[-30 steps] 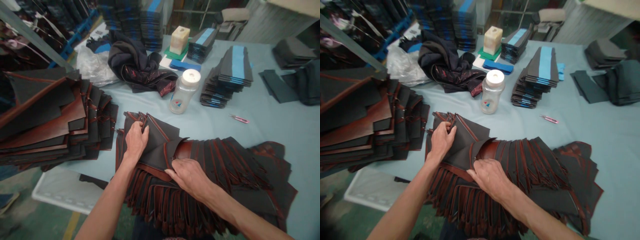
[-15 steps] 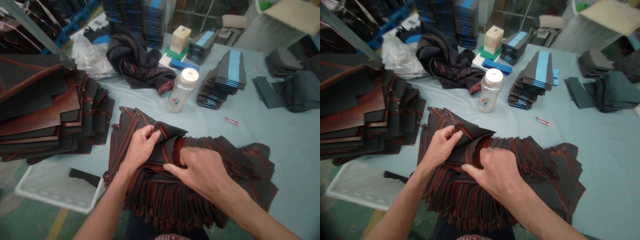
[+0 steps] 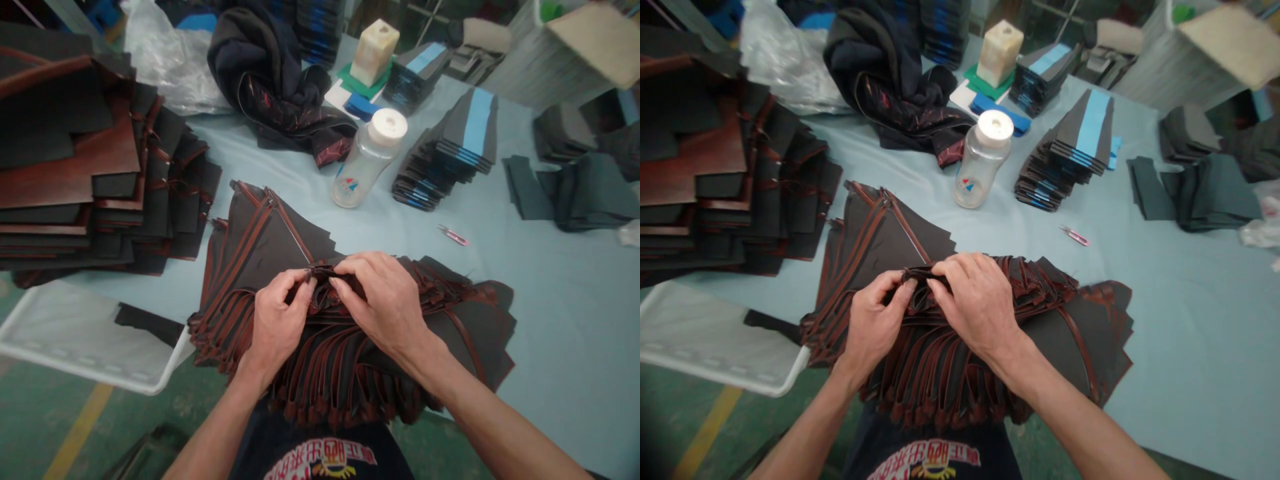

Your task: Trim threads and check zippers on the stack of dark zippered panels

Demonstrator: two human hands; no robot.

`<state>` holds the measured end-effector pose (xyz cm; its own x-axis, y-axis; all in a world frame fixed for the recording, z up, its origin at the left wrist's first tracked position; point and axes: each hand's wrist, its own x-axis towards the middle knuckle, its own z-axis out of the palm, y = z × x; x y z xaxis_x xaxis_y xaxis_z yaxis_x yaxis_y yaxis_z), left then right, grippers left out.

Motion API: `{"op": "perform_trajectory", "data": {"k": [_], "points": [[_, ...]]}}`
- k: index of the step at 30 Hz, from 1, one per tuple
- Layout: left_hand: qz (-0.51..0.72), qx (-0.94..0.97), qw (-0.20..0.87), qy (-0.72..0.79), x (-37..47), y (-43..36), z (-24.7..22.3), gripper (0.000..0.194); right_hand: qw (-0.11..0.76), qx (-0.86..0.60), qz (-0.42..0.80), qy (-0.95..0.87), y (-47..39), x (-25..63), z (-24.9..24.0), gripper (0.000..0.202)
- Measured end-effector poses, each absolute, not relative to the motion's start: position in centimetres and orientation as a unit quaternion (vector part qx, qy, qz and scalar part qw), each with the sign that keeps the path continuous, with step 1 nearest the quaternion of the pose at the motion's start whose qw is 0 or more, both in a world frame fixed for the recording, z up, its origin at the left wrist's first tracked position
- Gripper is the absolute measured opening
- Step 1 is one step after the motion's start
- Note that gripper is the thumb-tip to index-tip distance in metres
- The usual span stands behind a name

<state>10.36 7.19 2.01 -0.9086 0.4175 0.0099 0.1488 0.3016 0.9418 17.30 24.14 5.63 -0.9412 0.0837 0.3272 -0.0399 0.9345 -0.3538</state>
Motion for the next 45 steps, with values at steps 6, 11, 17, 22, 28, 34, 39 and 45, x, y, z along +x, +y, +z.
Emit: {"op": "perform_trajectory", "data": {"k": [6,11,17,22,28,34,39,45], "points": [[0.550,0.221,0.078,0.802,10.9,6.8,1.4,0.015,0.096,0.026,0.219,-0.971,24.5,17.5,5.8,0.010],[0.532,0.280,0.081,0.795,11.0,7.0,1.7,0.014,0.098,0.038,0.165,-0.981,24.7,17.3,6.1,0.015],[0.439,0.254,-0.043,0.860,11.6,6.9,1.4,0.027,0.039,0.075,0.195,-0.977,25.4,16.6,5.9,0.020],[0.410,0.185,-0.137,0.882,12.9,6.5,1.0,0.037,-0.119,0.026,0.442,-0.889,25.9,15.6,5.5,0.022],[0.449,0.162,-0.001,0.879,13.1,6.9,1.9,0.019,-0.164,0.009,0.679,-0.716,26.2,14.7,5.1,0.038],[0.553,0.184,0.291,0.758,10.9,7.5,3.1,0.026,-0.130,-0.048,0.633,-0.762,26.2,15.6,4.4,0.025],[0.675,0.097,0.355,0.640,10.8,7.8,2.6,0.027,-0.063,-0.109,0.617,-0.777,26.0,15.9,4.5,0.020],[0.731,0.038,0.390,0.559,10.1,7.6,1.3,0.024,-0.051,-0.081,0.578,-0.810,26.1,15.9,5.0,0.007]]}}
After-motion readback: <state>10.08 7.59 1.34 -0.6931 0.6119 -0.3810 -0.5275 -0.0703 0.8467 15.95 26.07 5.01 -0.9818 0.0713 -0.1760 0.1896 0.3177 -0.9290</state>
